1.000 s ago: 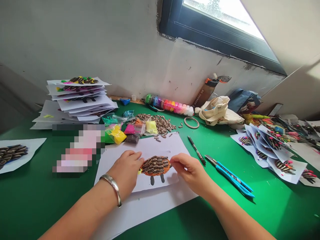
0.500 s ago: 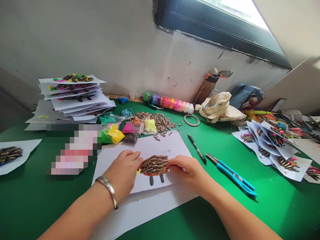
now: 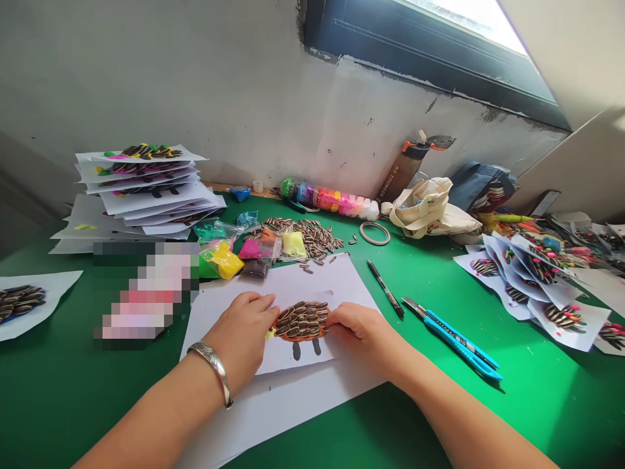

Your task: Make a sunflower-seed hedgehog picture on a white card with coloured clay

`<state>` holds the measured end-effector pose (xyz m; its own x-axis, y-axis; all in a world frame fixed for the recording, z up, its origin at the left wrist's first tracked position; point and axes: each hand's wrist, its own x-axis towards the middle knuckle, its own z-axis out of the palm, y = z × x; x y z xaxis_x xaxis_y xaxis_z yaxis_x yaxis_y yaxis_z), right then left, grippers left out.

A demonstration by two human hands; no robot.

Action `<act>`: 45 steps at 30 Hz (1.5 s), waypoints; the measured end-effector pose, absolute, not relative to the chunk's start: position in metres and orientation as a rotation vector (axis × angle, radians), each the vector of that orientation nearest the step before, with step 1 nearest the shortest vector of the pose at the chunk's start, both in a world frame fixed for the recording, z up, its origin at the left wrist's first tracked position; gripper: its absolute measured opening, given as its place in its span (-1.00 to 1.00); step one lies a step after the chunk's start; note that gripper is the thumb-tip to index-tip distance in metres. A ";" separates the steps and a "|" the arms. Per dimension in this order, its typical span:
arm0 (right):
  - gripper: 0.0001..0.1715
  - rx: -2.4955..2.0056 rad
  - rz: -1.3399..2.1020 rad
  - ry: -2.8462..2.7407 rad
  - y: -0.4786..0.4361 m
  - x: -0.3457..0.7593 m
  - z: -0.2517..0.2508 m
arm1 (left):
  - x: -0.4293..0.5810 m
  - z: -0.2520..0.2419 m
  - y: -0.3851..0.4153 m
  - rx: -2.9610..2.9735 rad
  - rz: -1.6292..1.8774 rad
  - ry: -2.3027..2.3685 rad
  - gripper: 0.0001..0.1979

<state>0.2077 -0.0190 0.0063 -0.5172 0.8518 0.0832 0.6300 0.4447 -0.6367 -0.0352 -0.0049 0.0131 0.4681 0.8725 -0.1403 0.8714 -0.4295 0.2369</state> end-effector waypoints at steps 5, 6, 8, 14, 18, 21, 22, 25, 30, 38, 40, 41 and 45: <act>-0.77 -1.172 0.744 -2.343 -0.018 0.202 0.008 | -0.035 0.014 -0.005 2.443 -0.002 1.498 -0.51; -0.78 -1.170 0.741 -2.353 -0.019 0.201 0.008 | -0.035 0.014 -0.005 2.446 -0.006 1.498 -0.51; -0.78 -1.185 0.734 -2.375 -0.020 0.200 0.009 | -0.035 0.013 -0.004 2.453 -0.017 1.498 -0.50; -0.82 -1.369 0.724 -2.353 -0.022 0.208 0.012 | -0.037 0.012 -0.005 2.456 -0.003 1.490 -0.51; -0.81 -1.424 0.685 -2.404 -0.020 0.213 0.009 | -0.037 0.010 -0.006 2.452 -0.005 1.493 -0.51; -0.78 -1.419 0.686 -2.426 -0.019 0.211 0.008 | -0.037 0.009 -0.005 2.452 -0.003 1.496 -0.50; -0.78 -1.422 0.684 -2.430 -0.019 0.210 0.009 | -0.037 0.009 -0.005 2.452 -0.002 1.498 -0.50; -0.74 -1.428 0.681 -2.445 -0.020 0.207 0.011 | -0.036 0.010 -0.005 2.449 -0.022 1.504 -0.49; -0.71 -1.428 0.705 -2.444 -0.020 0.206 0.016 | -0.036 0.012 -0.004 2.446 -0.045 1.518 -0.49; -0.80 -1.462 0.796 -2.198 -0.012 0.222 0.014 | -0.036 0.012 -0.004 2.432 -0.050 1.514 -0.47; -0.81 -1.488 0.763 -2.150 -0.009 0.223 0.011 | -0.037 0.013 -0.005 2.425 -0.048 1.508 -0.46; -0.81 -1.504 0.737 -2.130 -0.007 0.224 0.010 | -0.038 0.013 -0.005 2.424 -0.048 1.500 -0.45; -0.81 -1.570 0.544 -2.120 0.014 0.228 0.007 | -0.039 0.014 -0.005 2.421 -0.064 1.464 -0.44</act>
